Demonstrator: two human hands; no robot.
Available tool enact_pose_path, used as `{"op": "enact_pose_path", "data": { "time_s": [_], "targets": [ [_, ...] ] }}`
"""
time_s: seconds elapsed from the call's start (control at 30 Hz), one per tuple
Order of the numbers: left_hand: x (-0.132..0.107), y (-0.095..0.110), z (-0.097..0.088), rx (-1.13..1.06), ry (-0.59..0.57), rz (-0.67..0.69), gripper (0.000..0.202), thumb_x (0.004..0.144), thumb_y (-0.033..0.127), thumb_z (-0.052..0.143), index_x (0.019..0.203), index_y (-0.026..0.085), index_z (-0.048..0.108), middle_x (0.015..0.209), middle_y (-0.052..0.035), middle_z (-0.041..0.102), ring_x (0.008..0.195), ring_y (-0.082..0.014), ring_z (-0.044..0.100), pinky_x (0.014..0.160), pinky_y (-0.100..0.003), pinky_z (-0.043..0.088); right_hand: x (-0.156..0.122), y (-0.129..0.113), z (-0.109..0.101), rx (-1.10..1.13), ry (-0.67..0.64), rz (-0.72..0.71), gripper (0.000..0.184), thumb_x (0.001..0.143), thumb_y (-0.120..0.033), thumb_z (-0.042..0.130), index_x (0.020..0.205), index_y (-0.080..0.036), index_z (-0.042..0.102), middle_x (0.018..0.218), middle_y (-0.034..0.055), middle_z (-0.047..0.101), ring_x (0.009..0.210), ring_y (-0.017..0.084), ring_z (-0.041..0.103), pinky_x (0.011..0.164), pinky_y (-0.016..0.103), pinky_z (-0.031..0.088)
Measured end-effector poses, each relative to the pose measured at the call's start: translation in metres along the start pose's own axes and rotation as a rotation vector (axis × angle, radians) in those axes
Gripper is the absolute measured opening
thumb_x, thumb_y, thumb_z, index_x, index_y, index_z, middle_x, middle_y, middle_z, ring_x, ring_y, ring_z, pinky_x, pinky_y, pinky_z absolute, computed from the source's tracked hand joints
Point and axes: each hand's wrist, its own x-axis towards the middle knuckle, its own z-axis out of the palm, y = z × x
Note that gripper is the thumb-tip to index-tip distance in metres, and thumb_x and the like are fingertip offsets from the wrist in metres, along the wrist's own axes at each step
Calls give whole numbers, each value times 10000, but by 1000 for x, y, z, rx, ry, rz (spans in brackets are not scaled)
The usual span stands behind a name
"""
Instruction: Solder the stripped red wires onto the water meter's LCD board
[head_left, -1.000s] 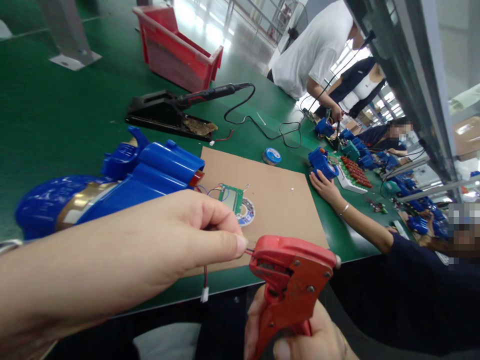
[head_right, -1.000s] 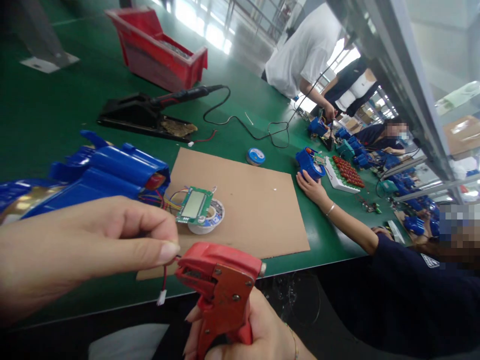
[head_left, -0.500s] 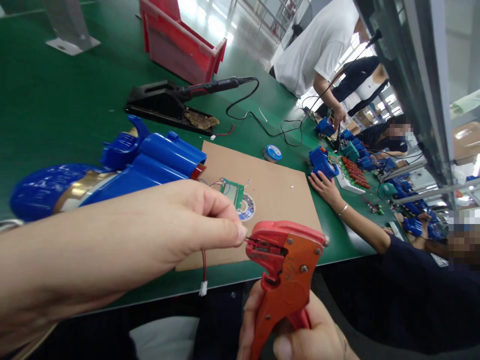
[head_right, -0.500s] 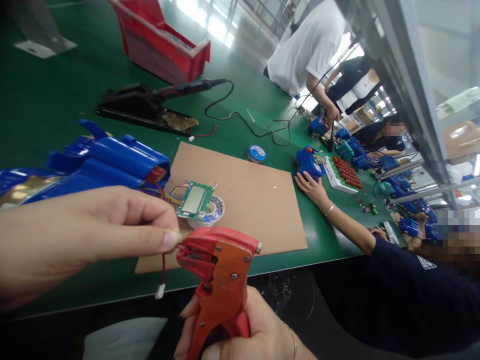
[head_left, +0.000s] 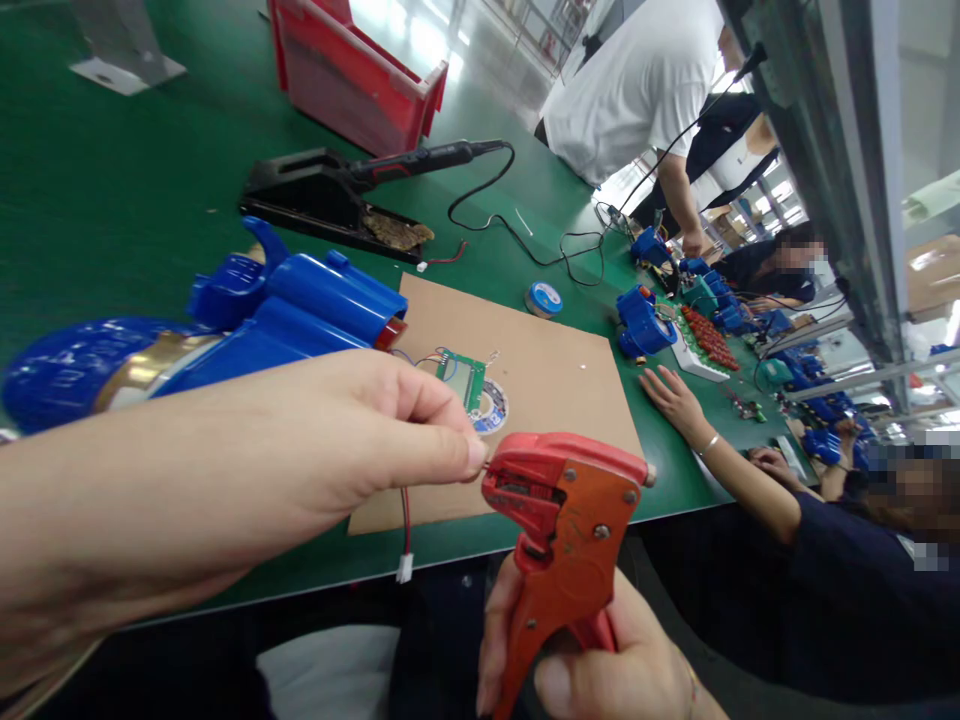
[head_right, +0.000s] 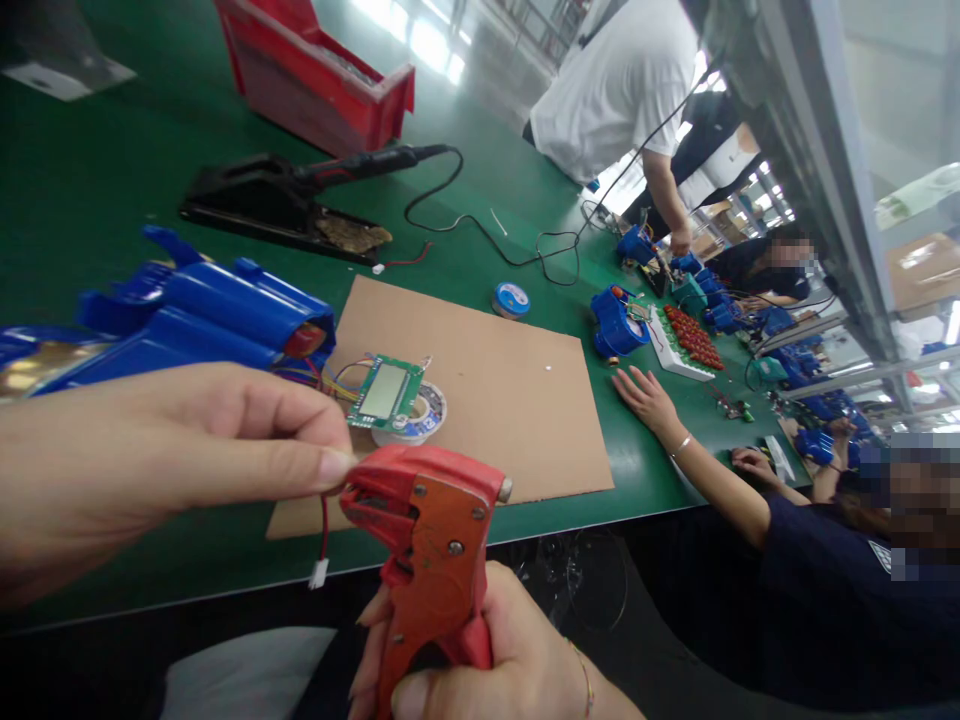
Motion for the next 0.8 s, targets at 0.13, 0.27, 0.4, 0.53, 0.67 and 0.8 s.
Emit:
{"op": "enact_pose_path", "data": {
  "time_s": [0.13, 0.27, 0.4, 0.53, 0.67, 0.8],
  "targets": [
    [1, -5, -3, 18, 5, -13, 256, 699, 484, 710, 754, 237, 749, 816, -4, 726, 732, -201, 578, 611, -255, 436, -1, 1, -3, -1, -14, -6, 436, 798, -148, 802, 1211, -186, 668, 1001, 63, 749, 902, 131, 733, 832, 256, 588],
    [-1, -5, -3, 23, 3, -14, 268, 689, 510, 717, 705, 243, 728, 774, 10, 710, 713, -191, 568, 593, -242, 429, 0, 0, -1, 7, -13, 11, 430, 799, -164, 808, 1207, -181, 672, 1001, 60, 751, 913, 130, 738, 837, 249, 586],
    [-1, 0, -2, -8, -1, -14, 338, 715, 583, 746, 713, 246, 732, 725, 12, 686, 692, -186, 570, 571, -227, 439, 1, 0, 1, 58, -23, 23, 460, 786, -176, 818, 1221, -173, 666, 1009, 67, 756, 925, 145, 750, 839, 264, 593],
    [-1, 1, -2, -18, -1, -2, 460, 693, 694, 762, 707, 234, 739, 731, -6, 701, 685, -197, 591, 567, -235, 468, 0, 0, 1, 91, -17, 38, 464, 765, -170, 828, 1203, -155, 673, 986, 66, 758, 908, 152, 756, 847, 279, 596],
    [0, -3, -3, -16, 18, 24, 369, 731, 607, 745, 737, 238, 748, 780, -11, 731, 726, -210, 623, 602, -241, 490, -1, 1, 1, 88, -20, 57, 492, 759, -172, 832, 1222, -161, 666, 1030, 79, 766, 948, 164, 754, 869, 287, 591],
    [0, -7, -4, -18, 53, 43, 285, 750, 516, 712, 736, 233, 738, 835, -13, 754, 769, -224, 667, 661, -254, 512, -3, 1, 1, 98, -8, 46, 524, 744, -158, 837, 1237, -163, 659, 1059, 84, 772, 975, 168, 752, 897, 288, 583]
  ]
}}
